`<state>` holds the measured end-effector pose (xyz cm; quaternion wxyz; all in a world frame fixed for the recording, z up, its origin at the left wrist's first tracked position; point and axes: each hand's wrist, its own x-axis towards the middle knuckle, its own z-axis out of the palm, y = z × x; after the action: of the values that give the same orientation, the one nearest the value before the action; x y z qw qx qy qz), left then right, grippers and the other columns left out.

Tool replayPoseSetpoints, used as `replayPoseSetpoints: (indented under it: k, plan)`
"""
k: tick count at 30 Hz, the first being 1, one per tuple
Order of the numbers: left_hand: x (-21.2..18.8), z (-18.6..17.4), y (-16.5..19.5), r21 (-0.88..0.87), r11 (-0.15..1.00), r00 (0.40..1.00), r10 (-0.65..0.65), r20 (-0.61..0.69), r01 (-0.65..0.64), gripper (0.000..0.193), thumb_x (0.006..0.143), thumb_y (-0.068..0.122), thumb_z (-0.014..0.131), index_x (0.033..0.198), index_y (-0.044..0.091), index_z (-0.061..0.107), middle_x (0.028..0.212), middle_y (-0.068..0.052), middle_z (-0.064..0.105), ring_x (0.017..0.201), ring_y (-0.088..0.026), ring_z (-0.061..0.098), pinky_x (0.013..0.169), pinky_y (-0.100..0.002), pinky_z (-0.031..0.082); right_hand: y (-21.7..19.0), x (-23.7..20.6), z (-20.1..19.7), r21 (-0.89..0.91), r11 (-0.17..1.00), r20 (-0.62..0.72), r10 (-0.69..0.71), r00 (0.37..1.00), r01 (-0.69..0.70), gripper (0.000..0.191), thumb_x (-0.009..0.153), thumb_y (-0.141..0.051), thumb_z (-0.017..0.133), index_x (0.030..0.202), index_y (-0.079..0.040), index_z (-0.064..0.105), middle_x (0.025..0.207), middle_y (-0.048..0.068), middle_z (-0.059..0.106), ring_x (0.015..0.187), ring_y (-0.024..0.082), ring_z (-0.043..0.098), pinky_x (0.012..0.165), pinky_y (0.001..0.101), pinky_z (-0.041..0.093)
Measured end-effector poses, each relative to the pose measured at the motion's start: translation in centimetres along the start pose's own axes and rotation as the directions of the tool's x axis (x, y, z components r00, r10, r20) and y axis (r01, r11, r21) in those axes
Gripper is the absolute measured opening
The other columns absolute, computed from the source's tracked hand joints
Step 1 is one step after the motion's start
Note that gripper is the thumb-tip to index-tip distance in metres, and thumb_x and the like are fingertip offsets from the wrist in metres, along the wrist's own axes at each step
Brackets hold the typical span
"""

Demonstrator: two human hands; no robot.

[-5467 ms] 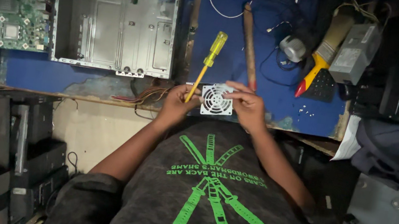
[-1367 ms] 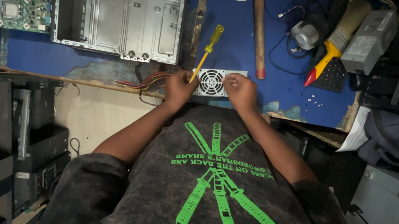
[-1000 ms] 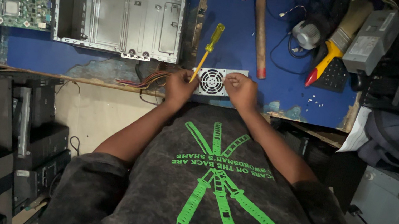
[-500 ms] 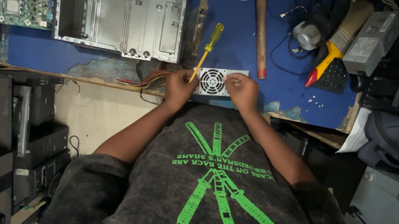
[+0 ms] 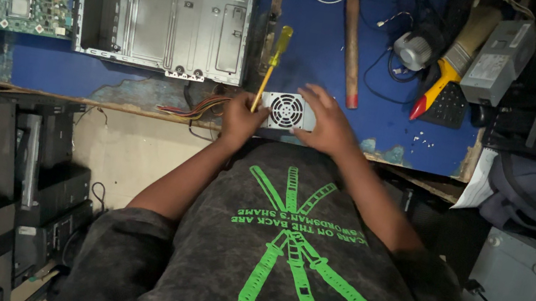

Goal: The person uses a yellow screwdriver to remove and reinsert screws on a computer power supply unit. They repeatedly handle the power supply and screwdriver, adjusting the screws multiple times on the workbench.

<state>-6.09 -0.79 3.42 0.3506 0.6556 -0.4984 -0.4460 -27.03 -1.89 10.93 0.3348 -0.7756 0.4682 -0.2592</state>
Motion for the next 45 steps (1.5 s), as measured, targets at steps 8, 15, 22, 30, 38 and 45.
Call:
replayPoseSetpoints:
  k: [8, 15, 22, 30, 38, 45]
  plan:
    - [0.0, 0.0, -0.8, -0.082, 0.991, 0.994, 0.108, 0.008, -0.107, 0.034, 0.072, 0.014, 0.09, 0.089, 0.002, 0.063, 0.079, -0.006, 0.071, 0.07, -0.013, 0.067, 0.066, -0.03, 0.056, 1.3, 0.2, 0.6, -0.292, 0.956, 0.166, 0.008, 0.986, 0.042, 0.076, 0.071, -0.029, 0.092, 0.138, -0.012, 0.06, 0.14, 0.011, 0.059, 0.127, 0.035, 0.06, 0.109, 0.0462, 0.045]
    - [-0.3, -0.1, -0.6, 0.087, 0.991, 0.995, 0.101, 0.003, -0.101, 0.041, 0.067, 0.021, 0.096, 0.087, 0.003, 0.065, 0.079, -0.008, 0.071, 0.069, -0.017, 0.069, 0.066, -0.033, 0.056, -0.5, 0.4, 2.1, -0.272, 0.92, 0.016, 0.298, 0.954, -0.283, 0.105, 0.058, -0.048, 0.096, 0.14, -0.001, 0.048, 0.126, 0.026, 0.06, 0.113, 0.043, 0.062, 0.091, 0.0487, 0.053]
    - [-0.2, 0.0, -0.2, 0.109, 0.981, 0.987, 0.156, 0.032, -0.158, 0.038, 0.072, 0.02, 0.093, 0.092, 0.002, 0.067, 0.079, -0.009, 0.071, 0.068, -0.017, 0.068, 0.064, -0.033, 0.055, -0.7, 1.0, 3.1, -0.235, 0.909, 0.019, 0.358, 0.933, -0.344, 0.101, 0.072, -0.049, 0.092, 0.142, 0.006, 0.044, 0.113, 0.029, 0.068, 0.106, 0.044, 0.068, 0.086, 0.0495, 0.056]
    - [0.0, -0.1, -0.8, -0.028, 0.995, 0.994, 0.101, 0.031, -0.101, 0.041, 0.073, 0.013, 0.091, 0.097, 0.002, 0.06, 0.083, -0.007, 0.074, 0.073, -0.013, 0.071, 0.068, -0.03, 0.058, 0.1, 0.2, 3.1, 0.058, 0.898, -0.07, 0.44, 0.895, -0.436, 0.068, 0.08, -0.021, 0.086, 0.139, -0.001, 0.058, 0.081, 0.011, 0.069, 0.069, 0.022, 0.067, 0.066, 0.0352, 0.055]
    - [0.1, 0.0, -0.7, -0.002, 0.998, 0.997, 0.07, 0.017, -0.07, 0.033, 0.079, 0.012, 0.086, 0.099, 0.0, 0.063, 0.079, -0.008, 0.073, 0.07, -0.013, 0.07, 0.065, -0.029, 0.056, 0.3, -0.3, 2.9, 0.129, 0.901, -0.079, 0.426, 0.901, -0.415, 0.053, 0.082, -0.011, 0.08, 0.132, -0.001, 0.063, 0.085, 0.006, 0.069, 0.069, 0.013, 0.067, 0.064, 0.0294, 0.054]
    - [0.2, 0.0, -0.5, 0.045, 0.997, 0.998, 0.058, 0.01, -0.058, 0.032, 0.078, 0.015, 0.084, 0.097, 0.0, 0.064, 0.078, -0.011, 0.074, 0.069, -0.015, 0.072, 0.064, -0.03, 0.058, 0.7, -0.5, 3.2, 0.189, 0.885, -0.103, 0.449, 0.888, -0.426, 0.046, 0.081, -0.007, 0.082, 0.124, -0.001, 0.067, 0.085, 0.005, 0.07, 0.071, 0.01, 0.067, 0.067, 0.0259, 0.056]
